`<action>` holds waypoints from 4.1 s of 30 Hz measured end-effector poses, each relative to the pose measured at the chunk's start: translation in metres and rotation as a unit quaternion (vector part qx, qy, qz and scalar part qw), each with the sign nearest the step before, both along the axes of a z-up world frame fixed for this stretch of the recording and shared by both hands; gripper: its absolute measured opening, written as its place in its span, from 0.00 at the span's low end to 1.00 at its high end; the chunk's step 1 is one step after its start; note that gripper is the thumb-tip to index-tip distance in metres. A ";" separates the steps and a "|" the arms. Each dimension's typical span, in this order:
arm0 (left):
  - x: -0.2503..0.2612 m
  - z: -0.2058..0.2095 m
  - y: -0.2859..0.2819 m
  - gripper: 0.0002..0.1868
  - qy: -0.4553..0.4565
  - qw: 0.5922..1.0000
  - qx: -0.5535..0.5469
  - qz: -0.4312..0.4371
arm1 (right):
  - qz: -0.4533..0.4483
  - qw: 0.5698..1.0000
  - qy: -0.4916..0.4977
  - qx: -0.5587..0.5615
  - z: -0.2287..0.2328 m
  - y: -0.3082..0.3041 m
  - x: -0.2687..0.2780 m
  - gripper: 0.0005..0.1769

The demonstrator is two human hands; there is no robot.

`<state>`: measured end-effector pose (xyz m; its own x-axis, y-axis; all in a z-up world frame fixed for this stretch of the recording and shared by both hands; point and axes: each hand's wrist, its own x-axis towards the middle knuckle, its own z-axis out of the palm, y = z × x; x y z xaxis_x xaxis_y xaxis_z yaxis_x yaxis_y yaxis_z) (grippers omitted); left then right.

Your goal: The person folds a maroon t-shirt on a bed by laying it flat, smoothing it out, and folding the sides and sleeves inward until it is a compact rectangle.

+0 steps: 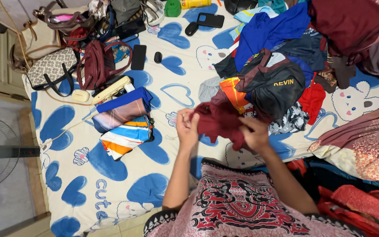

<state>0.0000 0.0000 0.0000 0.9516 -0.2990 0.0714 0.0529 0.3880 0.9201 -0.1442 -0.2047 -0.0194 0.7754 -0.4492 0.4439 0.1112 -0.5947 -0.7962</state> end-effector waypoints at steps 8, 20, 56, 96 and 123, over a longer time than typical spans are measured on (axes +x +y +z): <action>0.017 0.020 0.035 0.09 -0.066 0.984 -0.034 0.160 | -0.177 0.980 -0.016 -0.085 0.041 -0.060 -0.010 0.14; 0.034 0.062 0.046 0.13 -0.147 0.969 0.098 0.173 | -0.118 0.979 -0.152 0.070 0.096 -0.098 0.000 0.08; -0.024 0.077 0.009 0.20 -0.370 0.890 0.236 -0.125 | 0.143 0.963 0.226 -0.027 0.120 0.015 0.007 0.25; -0.010 0.069 0.025 0.06 -0.279 0.901 0.292 -0.159 | 0.180 0.947 0.184 -0.191 0.133 -0.003 0.020 0.34; -0.023 0.131 0.190 0.10 -0.293 0.813 0.493 0.100 | 0.056 0.931 0.115 -0.342 0.129 -0.080 0.019 0.27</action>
